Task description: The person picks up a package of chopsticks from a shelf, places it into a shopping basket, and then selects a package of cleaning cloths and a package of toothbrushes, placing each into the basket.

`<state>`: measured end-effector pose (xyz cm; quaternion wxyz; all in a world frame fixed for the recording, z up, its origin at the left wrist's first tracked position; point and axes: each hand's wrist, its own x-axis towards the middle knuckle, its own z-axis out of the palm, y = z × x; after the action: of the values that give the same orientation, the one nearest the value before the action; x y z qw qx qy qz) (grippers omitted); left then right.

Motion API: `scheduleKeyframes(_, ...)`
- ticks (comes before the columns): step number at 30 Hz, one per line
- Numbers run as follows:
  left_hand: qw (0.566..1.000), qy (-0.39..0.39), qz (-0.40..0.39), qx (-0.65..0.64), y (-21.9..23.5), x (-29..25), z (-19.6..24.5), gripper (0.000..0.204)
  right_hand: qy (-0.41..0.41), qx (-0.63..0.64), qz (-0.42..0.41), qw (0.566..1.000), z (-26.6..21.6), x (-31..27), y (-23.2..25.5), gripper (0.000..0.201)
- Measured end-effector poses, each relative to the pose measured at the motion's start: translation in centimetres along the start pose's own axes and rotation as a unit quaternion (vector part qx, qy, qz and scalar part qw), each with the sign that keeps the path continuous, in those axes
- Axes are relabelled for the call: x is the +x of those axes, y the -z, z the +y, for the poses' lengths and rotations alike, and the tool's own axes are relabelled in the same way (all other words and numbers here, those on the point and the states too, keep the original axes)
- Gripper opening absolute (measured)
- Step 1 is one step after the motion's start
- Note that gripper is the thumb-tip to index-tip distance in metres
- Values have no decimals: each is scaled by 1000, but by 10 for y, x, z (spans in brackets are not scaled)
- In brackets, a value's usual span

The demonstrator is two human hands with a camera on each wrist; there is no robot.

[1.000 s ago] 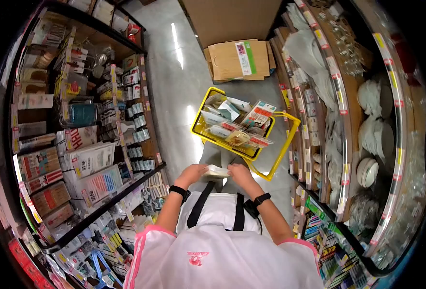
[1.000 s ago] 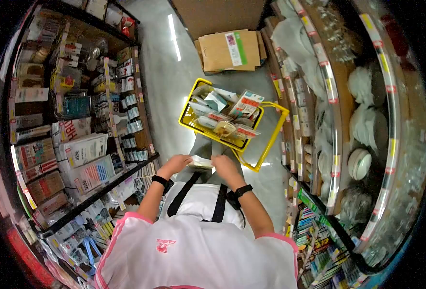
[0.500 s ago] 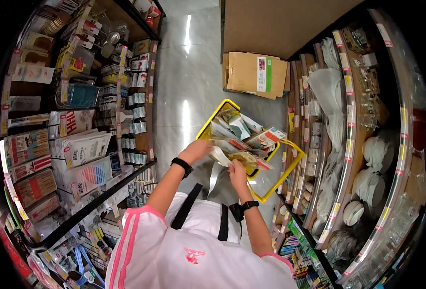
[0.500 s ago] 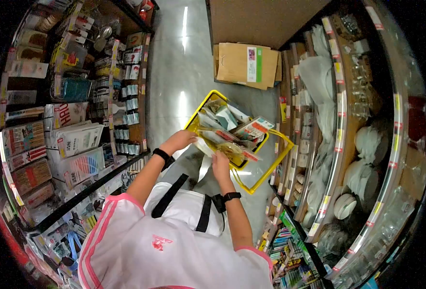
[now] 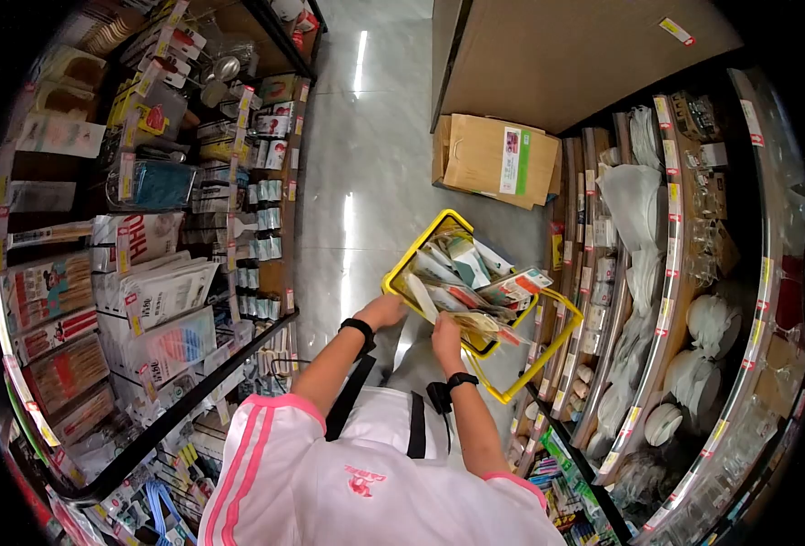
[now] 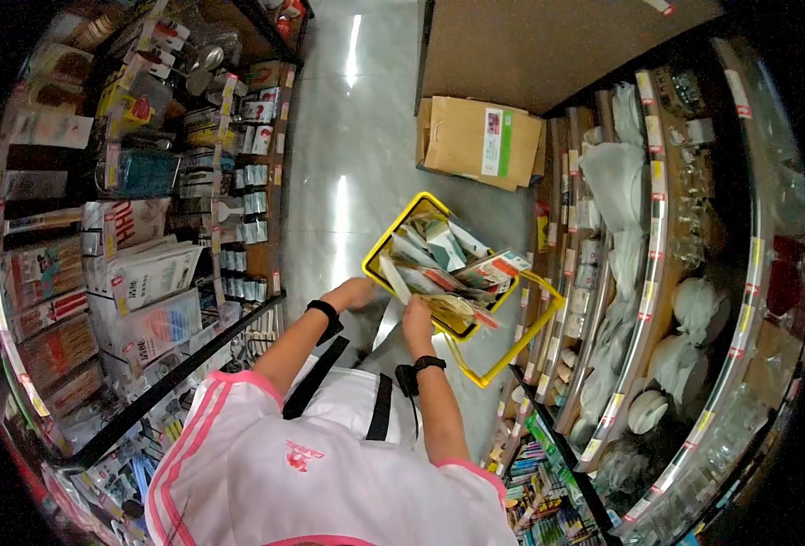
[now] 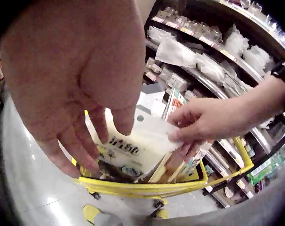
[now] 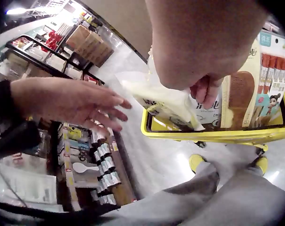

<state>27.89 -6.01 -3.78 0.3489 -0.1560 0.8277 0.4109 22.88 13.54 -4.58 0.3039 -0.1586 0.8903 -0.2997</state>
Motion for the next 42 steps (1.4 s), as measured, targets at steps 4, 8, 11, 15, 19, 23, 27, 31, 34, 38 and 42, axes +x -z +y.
scheduleKeyframes(4, 998, 38, 43, -11, -22, -28, -41, 29, 43, -15, 30, 999, 7, 9, 2, 26)
scheduleKeyframes(8, 987, 147, 39, 56, -35, -56, -81, 27, 16, -93, -58, 994, 6, 6, 25, 42)
scheduleKeyframes(11, 982, 175, 72, 26, -43, -91, -92, 28, 58, -131, -83, 986, 22, -10, 39, 40)
scheduleKeyframes(15, 972, 227, -17, 56, -92, -127, -125, 29, 3, -211, -192, 958, 59, -34, 60, 31)
scheduleKeyframes(19, 946, 304, -106, 47, -171, -145, -159, 28, -27, -230, -209, 950, 139, -60, 66, 25)
scheduleKeyframes(23, 956, 289, 13, -50, -200, -166, -117, 28, 110, -324, -238, 909, 260, -72, 62, 24)
scheduleKeyframes(27, 956, 249, 102, -119, -244, -175, -98, 29, 262, -476, -309, 780, 303, -82, 84, 21)
scheduleKeyframes(31, 962, 227, 107, -102, -267, -197, -71, 32, 184, -426, -299, 834, 406, -80, 60, 24)
scheduleKeyframes(34, 958, 237, 98, -128, -283, -217, -53, 26, 207, -386, -268, 858, 414, -86, 80, 20)
scheduleKeyframes(38, 938, 303, 75, -150, -310, -232, -42, 24, 77, -251, -280, 923, 362, -91, 106, 21)
scheduleKeyframes(42, 952, 266, 127, -76, -333, -229, -51, 23, 98, -249, -245, 932, 382, -75, 84, 28)
